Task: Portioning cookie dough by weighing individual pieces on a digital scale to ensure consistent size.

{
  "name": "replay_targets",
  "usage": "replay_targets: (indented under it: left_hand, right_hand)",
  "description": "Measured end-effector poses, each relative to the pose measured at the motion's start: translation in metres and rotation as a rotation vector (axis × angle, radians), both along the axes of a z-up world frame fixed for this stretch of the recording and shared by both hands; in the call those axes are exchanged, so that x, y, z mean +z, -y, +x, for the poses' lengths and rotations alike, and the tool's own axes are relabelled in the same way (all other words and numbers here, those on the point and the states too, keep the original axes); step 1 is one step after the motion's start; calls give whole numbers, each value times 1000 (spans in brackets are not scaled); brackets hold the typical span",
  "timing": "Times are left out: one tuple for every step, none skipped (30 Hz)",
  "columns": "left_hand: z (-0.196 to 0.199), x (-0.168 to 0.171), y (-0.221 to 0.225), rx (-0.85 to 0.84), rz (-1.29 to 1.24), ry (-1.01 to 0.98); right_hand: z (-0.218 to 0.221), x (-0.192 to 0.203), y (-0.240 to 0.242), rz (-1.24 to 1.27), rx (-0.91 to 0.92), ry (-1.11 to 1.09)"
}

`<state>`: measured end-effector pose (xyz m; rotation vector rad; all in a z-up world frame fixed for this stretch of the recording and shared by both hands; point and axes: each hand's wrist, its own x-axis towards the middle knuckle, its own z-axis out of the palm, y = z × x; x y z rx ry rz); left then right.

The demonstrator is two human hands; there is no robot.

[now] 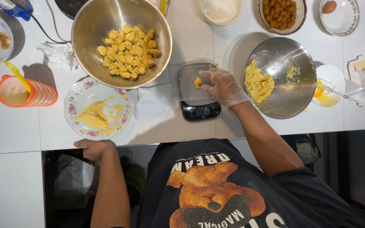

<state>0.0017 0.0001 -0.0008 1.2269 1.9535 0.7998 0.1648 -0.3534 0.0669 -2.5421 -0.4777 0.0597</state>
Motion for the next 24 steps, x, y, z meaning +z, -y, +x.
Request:
replay_targets:
  left_hand:
    - [-1, -3, -1, 2, -4, 1]
    - [-2, -5, -3, 5, -8, 1]
    - [-2, -6, -3, 9, -7, 4]
    - [-2, -6, -3, 17, -8, 3]
    - [-2, -7, -3, 25, -10, 0]
    - [-1, -7, -3, 29, -9, 2]
    - [0, -7, -3, 29, -7, -5]
    - [1, -8, -4, 30, -6, -11]
    - [2, -3, -2, 35, -5, -10]
    - [3, 1, 0, 24, -9, -2]
    - [2, 5, 3, 12, -14, 2]
    - [3, 6, 2, 16, -13, 1]
    - [3, 8, 3, 10, -18, -9]
    - [3, 9, 3, 4, -23, -19]
    - [4, 10, 4, 5, -24, -19]
    - [5, 10, 4, 3, -19, -26]
    - [5, 11, 4, 1, -11, -33]
    - [5, 9, 3, 2, -10, -34]
    - [5, 8, 3, 5, -8, -28]
    - [5, 6, 2, 7, -6, -23]
    - [4, 7, 2, 8, -5, -22]
    - [3, 7, 2, 6, -1, -30]
    - [2, 8, 3, 6, 3, -38]
    - [3, 9, 3, 8, 4, -37]
  right_hand:
    - [3, -5, -2, -90, 72, 40]
    - [5, -11, -5, -180, 145, 80]
    - [5, -13, -8, -179, 149, 84]
    - [4, -16, -11, -188, 155, 59]
    - [3, -19, -14, -197, 161, 33]
    - [6, -34, -10, -197, 164, 35]
    - [9, -50, -6, -236, 150, 65]
    - [12, -66, -2, -275, 135, 95]
    - [13, -62, -1, -274, 140, 97]
    - [14, -59, 0, -228, 168, 69]
    - [13, -56, 1, -183, 196, 38]
    - [12, -44, -3, -182, 200, 38]
    - [11, -32, -7, -118, 248, 33]
    - [9, -21, -10, -53, 294, 29]
    - [10, -2, -16, -54, 295, 28]
    - [10, 18, -22, -121, 349, 119]
    - [11, 37, -29, -187, 402, 212]
    - [18, 22, -23, -185, 403, 212]
    - [25, 6, -17, -146, 377, 105]
    - [32, -9, -12, -106, 351, -1]
    - [35, -14, -10, -106, 352, 1]
    - [38, -18, -9, -260, 398, 107]
    - [41, -23, -7, -414, 444, 214]
    - [40, -29, -5, -414, 445, 216]
